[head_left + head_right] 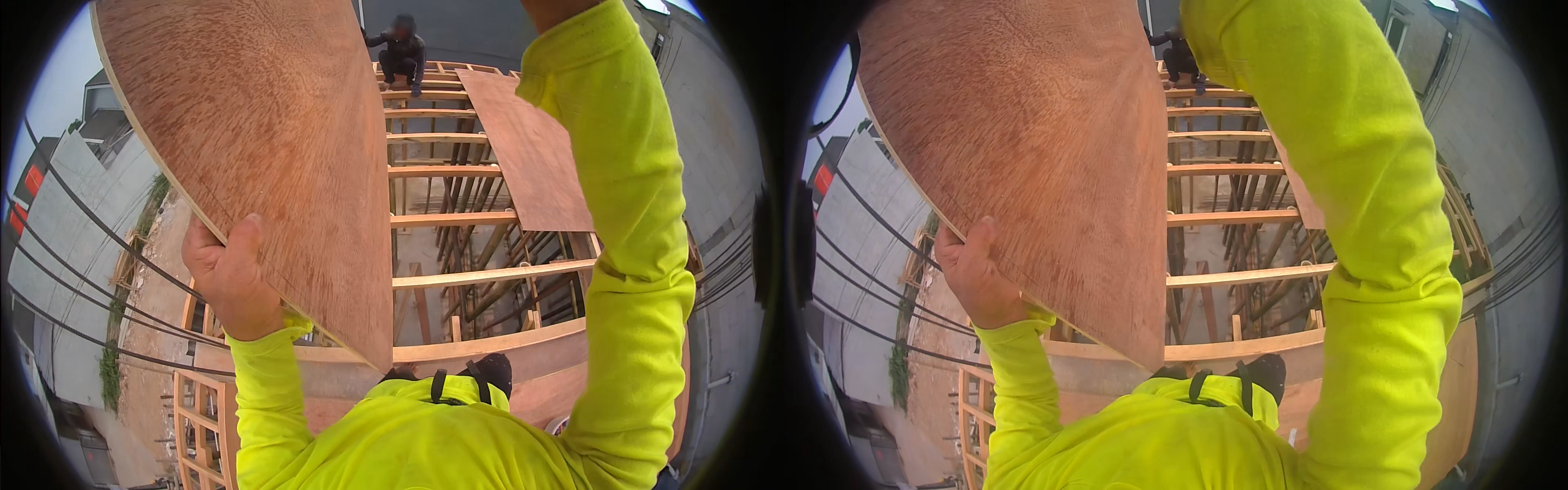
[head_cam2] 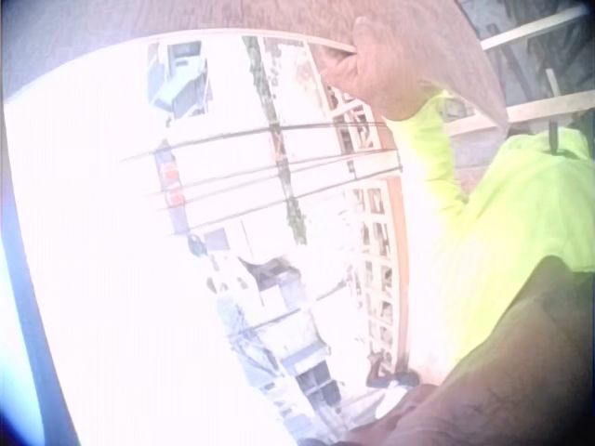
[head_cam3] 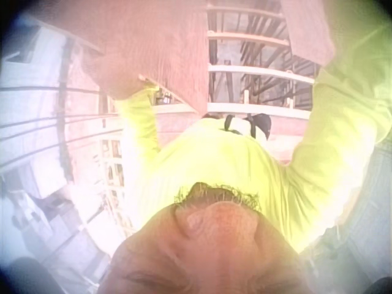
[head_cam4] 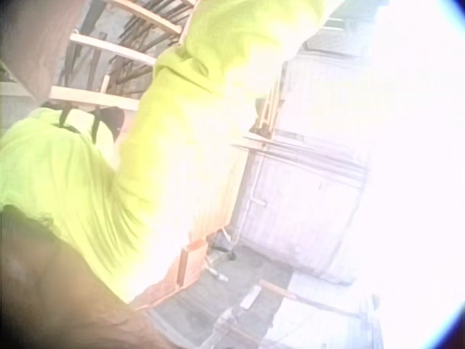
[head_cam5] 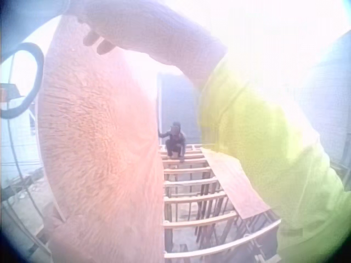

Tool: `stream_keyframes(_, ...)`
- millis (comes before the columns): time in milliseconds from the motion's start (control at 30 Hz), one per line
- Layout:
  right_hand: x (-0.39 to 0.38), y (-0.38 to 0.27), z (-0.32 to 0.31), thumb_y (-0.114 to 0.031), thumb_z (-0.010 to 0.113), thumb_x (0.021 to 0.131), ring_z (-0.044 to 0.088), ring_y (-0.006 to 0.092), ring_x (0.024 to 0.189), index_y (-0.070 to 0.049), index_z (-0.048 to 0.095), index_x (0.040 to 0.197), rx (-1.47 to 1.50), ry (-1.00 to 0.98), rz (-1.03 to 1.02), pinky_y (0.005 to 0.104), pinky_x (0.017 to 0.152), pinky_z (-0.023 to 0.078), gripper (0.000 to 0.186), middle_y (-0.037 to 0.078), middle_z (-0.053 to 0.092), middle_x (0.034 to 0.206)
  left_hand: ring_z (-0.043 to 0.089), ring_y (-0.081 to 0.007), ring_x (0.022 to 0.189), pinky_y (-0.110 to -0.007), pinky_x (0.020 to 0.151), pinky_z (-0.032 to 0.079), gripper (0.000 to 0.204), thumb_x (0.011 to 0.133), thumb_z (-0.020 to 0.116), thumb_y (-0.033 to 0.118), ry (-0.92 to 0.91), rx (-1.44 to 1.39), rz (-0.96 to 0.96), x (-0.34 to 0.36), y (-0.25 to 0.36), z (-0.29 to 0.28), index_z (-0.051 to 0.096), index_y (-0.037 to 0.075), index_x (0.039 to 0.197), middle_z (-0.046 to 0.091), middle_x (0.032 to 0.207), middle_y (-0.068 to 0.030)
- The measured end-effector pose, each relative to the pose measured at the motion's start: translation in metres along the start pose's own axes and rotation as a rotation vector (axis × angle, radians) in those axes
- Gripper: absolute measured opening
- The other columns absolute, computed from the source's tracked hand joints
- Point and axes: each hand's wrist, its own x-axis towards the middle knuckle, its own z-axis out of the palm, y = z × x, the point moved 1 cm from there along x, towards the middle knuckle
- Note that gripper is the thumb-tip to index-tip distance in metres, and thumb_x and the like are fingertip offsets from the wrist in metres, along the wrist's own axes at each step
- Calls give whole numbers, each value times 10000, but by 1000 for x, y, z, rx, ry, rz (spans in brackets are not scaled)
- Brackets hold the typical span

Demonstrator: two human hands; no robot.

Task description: The person installs plywood sheets onto a roof frame, using a hammer to drive nails and a pencil to mark cut lines. They position and secure multiple sheets, occasionally moving around the roof and using a hand saw to trim pieces.

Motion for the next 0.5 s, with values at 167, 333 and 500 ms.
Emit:
stream_keyframes(167, -220, -2, 128, -296, 612, 988, 658, 178, 996, -14, 566, 1315, 755, -223, 718, 314, 831, 546, 433, 116, 669, 1108, 617, -308, 1123, -414, 1004, 501, 547, 850, 551, 22, 93, 86, 133, 40, 34, -33, 416, -61, 1373, 577, 1249, -223)
stream_keyframes(333, -513, -70, 158, -467, 586, 955, 453, 421, 1339, 138, 431, 1385, 293, -508, 1584, 430, 1117, 351, 758, 334, 476, 1404, 576, -345, 1184, -452, 1002, 498, 605, 883, 572, 67, 125, 90, 80, 71, 14, -20, 326, -49, 1423, 512, 1305, -255)
stream_keyframes(500, -608, -189, 200, -617, 444, 964, 504, 393, 1297, 96, 476, 1369, 648, -307, 2343, 462, 1045, 434, 821, 286, 496, 1407, 517, -371, 1255, -508, 1004, 484, 621, 902, 580, 120, 297, 95, -48, 82, 10, -45, 293, -53, 1425, 472, 1346, -268)
